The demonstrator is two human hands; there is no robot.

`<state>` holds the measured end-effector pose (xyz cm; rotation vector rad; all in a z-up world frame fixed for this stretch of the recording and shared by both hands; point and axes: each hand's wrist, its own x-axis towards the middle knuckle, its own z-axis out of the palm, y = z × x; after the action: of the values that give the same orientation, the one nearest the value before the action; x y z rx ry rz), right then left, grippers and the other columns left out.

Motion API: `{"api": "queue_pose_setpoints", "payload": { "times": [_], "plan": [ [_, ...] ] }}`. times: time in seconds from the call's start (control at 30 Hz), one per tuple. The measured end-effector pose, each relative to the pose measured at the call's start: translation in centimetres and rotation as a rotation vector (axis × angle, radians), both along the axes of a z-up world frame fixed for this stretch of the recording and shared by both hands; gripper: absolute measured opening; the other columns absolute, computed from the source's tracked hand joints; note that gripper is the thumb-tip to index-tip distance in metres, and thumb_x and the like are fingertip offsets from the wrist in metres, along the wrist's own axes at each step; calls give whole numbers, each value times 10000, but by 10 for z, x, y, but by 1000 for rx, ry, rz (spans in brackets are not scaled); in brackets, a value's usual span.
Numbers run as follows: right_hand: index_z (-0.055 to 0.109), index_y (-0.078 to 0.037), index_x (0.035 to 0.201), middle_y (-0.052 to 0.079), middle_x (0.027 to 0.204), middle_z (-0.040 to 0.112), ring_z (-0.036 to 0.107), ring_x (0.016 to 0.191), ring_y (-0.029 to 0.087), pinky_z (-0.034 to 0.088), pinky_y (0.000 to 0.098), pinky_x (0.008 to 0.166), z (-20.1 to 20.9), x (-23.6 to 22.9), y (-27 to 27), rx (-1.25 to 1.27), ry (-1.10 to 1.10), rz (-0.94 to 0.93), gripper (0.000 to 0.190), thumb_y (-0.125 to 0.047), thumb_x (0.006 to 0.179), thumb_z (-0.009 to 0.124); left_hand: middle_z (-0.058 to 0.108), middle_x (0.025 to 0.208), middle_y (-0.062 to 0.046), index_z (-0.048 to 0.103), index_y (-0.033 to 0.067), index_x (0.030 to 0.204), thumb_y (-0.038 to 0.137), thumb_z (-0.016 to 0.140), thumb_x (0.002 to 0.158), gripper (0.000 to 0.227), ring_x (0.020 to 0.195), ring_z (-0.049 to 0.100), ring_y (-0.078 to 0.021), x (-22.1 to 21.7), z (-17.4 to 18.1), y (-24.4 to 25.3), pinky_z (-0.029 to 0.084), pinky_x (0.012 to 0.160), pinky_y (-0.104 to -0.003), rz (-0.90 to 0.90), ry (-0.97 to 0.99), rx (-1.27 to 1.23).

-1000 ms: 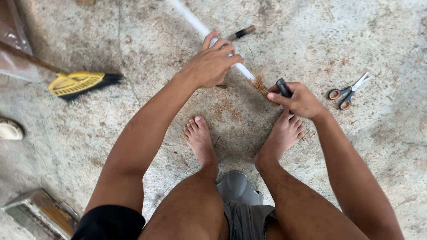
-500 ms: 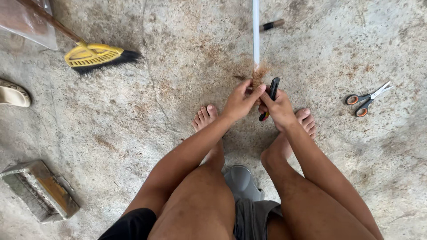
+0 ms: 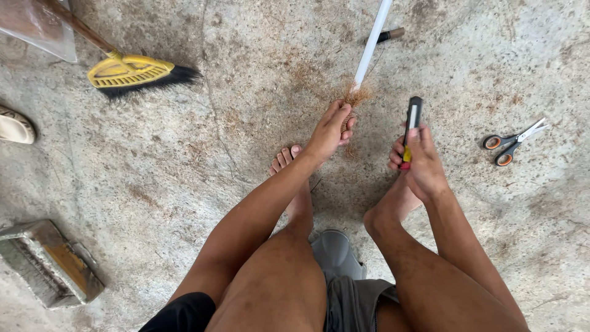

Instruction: The person sits on the floor and wraps a bundle of brown bristles around a white plastic tube using a thin wire. They use a utility knife to cut the wire and trim the bristles, then place the finished brush head into a cardboard box.

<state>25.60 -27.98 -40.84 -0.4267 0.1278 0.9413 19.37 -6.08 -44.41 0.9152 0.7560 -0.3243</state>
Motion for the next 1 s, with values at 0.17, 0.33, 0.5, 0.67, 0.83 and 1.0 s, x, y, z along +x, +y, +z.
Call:
{"api": "queue_pose_setpoints", "payload": {
  "times": [0.17, 0.33, 0.5, 0.67, 0.83, 1.0],
  "plan": [
    [443, -30, 1357, 35, 1064, 565, 597, 945, 136, 505, 352, 863, 4, -1, -6, -608, -173, 212, 386, -121, 994, 539, 501, 817, 47, 541, 105, 1315, 366, 345, 1098, 392, 611, 422, -43, 0, 13, 3, 406, 556, -217, -80, 36, 90],
    [497, 14, 1281, 61, 895, 534, 545, 744, 154, 468, 345, 685, 9, 0, -8, -810, -407, 281, 309, -246, 1114, 516, 513, 824, 45, 571, 99, 1295, 347, 376, 1095, 374, 601, 422, -39, 2, 18, 5, 408, 558, -222, -74, 54, 100],
    [538, 1, 1190, 117, 784, 580, 560, 644, 198, 466, 387, 587, 7, -7, 1, -1295, -817, 431, 399, -387, 1094, 537, 490, 816, 48, 579, 103, 1282, 336, 385, 1102, 352, 598, 423, -39, -1, 13, 4, 403, 554, -216, -59, 38, 66],
    [546, -11, 1356, 206, 975, 637, 638, 834, 349, 493, 471, 745, 14, -10, 14, -1241, -1275, 361, 450, -387, 1138, 432, 480, 810, 29, 545, 78, 1258, 307, 394, 1105, 314, 602, 418, -56, 0, 11, -1, 362, 520, -228, 7, -10, -33],
    [539, -30, 1355, 239, 1053, 636, 634, 881, 446, 486, 526, 763, 18, -4, 28, -1261, -1297, 439, 388, -324, 1121, 442, 482, 801, 26, 452, 94, 1347, 305, 391, 1066, 356, 611, 441, -64, 2, 19, -3, 397, 514, -241, -77, 91, 112],
    [552, -53, 1360, 218, 1023, 640, 639, 874, 436, 496, 524, 755, 20, 1, 32, -1287, -1320, 479, 370, -307, 1109, 455, 480, 800, 31, 417, 10, 1482, 320, 412, 1035, 544, 614, 446, -64, 3, 29, -2, 408, 497, -252, -97, 41, 147]
  ]
}}
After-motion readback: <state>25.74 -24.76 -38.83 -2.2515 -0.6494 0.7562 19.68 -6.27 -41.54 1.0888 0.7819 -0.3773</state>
